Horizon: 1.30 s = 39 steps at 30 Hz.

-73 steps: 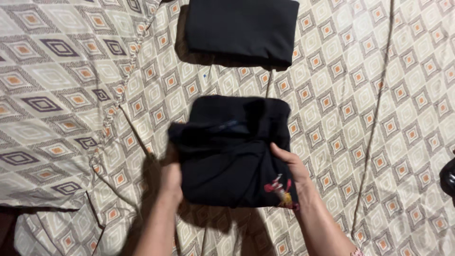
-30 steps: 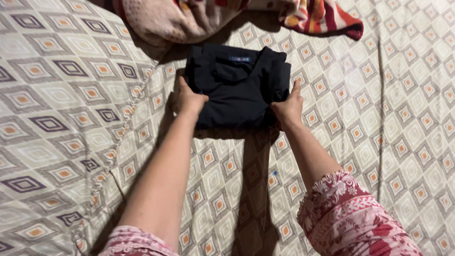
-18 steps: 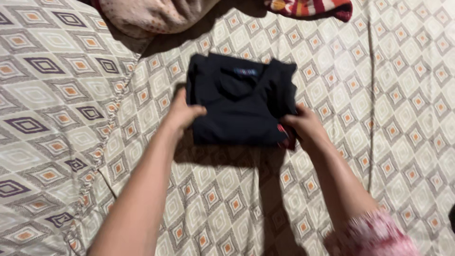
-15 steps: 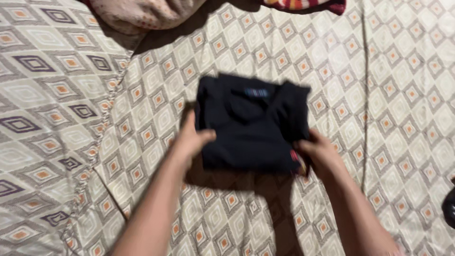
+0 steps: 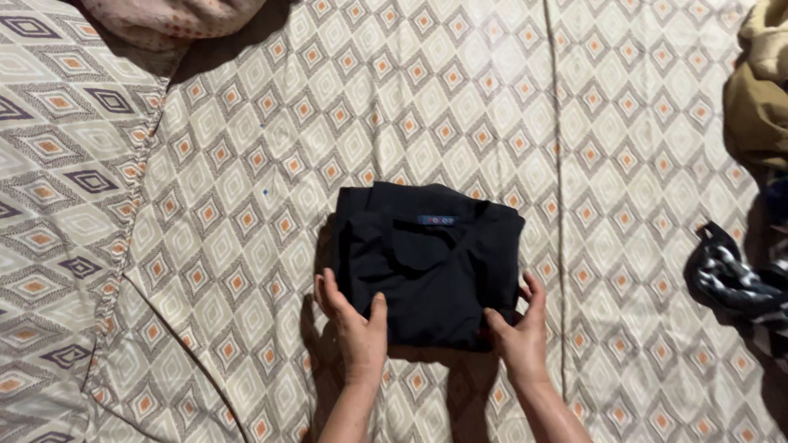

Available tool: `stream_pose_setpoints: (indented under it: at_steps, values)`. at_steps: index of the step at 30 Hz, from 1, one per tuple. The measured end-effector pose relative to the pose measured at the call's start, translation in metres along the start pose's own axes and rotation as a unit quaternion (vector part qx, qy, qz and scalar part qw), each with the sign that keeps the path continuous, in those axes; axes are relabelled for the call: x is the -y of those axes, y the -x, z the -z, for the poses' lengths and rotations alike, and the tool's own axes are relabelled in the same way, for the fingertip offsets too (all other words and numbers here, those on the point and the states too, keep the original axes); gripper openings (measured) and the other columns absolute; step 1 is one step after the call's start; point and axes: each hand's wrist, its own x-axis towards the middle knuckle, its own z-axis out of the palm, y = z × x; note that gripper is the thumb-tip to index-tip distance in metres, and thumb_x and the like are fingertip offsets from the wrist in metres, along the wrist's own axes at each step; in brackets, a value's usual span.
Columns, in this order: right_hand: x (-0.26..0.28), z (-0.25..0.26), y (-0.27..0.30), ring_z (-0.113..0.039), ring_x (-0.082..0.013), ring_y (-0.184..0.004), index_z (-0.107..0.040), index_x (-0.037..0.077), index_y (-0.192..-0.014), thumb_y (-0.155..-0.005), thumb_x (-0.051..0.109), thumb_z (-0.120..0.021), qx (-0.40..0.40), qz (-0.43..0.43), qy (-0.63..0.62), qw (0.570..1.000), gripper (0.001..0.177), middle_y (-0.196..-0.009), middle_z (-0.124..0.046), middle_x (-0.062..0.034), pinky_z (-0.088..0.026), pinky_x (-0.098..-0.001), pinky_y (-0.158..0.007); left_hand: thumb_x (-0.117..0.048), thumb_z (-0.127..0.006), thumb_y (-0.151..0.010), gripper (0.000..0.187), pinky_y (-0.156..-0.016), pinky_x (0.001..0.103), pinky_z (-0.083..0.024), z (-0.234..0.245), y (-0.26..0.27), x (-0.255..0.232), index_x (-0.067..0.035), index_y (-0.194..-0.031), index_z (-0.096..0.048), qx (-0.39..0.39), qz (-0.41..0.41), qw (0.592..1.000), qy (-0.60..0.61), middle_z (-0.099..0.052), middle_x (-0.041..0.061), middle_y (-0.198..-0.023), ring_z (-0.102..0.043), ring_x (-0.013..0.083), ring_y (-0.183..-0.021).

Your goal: The person folds a black garment and a purple garment on a bed, then places them into a closet shelf.

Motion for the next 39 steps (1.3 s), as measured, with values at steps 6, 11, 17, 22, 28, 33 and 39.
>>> stream_pose_setpoints:
  at_steps: [6,11,17,22,28,33,39]
  values:
    - [0.029,0.009,0.015,-0.067,-0.0201,-0.086,-0.031,0.013,-0.148,-0.077,-0.001,-0.069,0.003,-0.089,-0.152,0.984,0.081,-0.131,-0.051,-0.0105,-0.059,-0.0350,-0.060,-0.021,-0.073,-0.088,0.080,-0.117,0.040,-0.034,0.010,0.001,-0.004,-0.010,-0.153,-0.028,0.014,0.223,0.970,0.100,-0.038,0.019,-0.154,-0.042,0.0293,-0.143]
    - [0.030,0.019,0.021,-0.063,-0.0228,-0.072,-0.045,0.013,-0.148,-0.081,-0.007,-0.068,0.069,-0.170,-0.142,0.973,0.074,-0.118,-0.060,-0.0121,-0.051,-0.0359,-0.054,-0.018,-0.079,-0.084,0.060,-0.105,0.035,-0.045,0.012,0.005,0.003,-0.003,-0.138,-0.056,0.140,0.304,0.909,0.249,-0.063,0.014,-0.135,-0.060,0.0234,-0.122]
    - [0.033,0.043,0.011,-0.070,-0.0186,-0.088,-0.056,0.003,-0.140,-0.076,-0.011,-0.059,0.161,-0.286,-0.326,0.886,0.065,-0.109,-0.071,-0.0104,-0.061,-0.0326,-0.076,-0.009,-0.074,-0.080,0.041,-0.086,0.034,-0.058,0.034,-0.051,-0.031,-0.002,-0.121,-0.071,0.326,0.258,0.891,0.180,-0.079,0.009,-0.106,-0.074,0.0207,-0.094]
    - [0.075,0.046,0.038,-0.072,-0.0187,-0.098,-0.054,0.002,-0.138,-0.074,-0.012,-0.058,0.123,-0.244,-0.373,0.887,0.066,-0.117,-0.071,-0.0096,-0.061,-0.0337,-0.086,-0.008,-0.070,-0.081,0.037,-0.086,0.030,-0.058,0.029,-0.137,-0.116,-0.002,-0.117,-0.071,0.489,0.013,0.864,0.121,-0.078,0.003,-0.104,-0.071,0.0126,-0.093]
    - [0.081,0.009,0.082,-0.073,-0.0277,-0.098,-0.049,0.001,-0.140,-0.085,-0.003,-0.067,0.107,-0.094,-0.485,0.863,0.058,-0.126,-0.070,-0.0163,-0.061,-0.0439,-0.078,-0.016,-0.076,-0.078,0.045,-0.087,0.032,-0.058,-0.008,-0.220,-0.202,-0.005,-0.122,-0.072,0.617,-0.098,0.781,0.005,-0.079,0.005,-0.104,-0.072,0.0154,-0.092]
    - [0.019,-0.088,0.086,-0.065,-0.0254,-0.083,-0.048,0.006,-0.085,-0.094,0.009,-0.083,0.081,-0.314,-0.487,0.811,0.037,-0.085,-0.059,-0.0122,-0.064,-0.0516,-0.087,-0.029,-0.084,-0.073,0.073,-0.097,0.042,-0.052,-0.107,-0.251,-0.136,-0.018,-0.141,-0.061,0.547,-0.245,0.762,-0.243,-0.069,0.012,-0.127,-0.066,0.0312,-0.115]
    - [-0.018,-0.123,0.071,-0.069,-0.0226,-0.094,-0.068,0.003,-0.096,-0.086,0.017,-0.079,0.076,-0.396,-0.499,0.767,0.021,-0.100,-0.072,-0.0110,-0.054,-0.0390,-0.084,-0.059,-0.079,-0.075,0.083,-0.109,0.046,-0.046,-0.125,-0.259,-0.031,-0.014,-0.142,-0.059,0.495,-0.186,0.776,-0.344,-0.061,0.018,-0.141,-0.057,0.0374,-0.132]
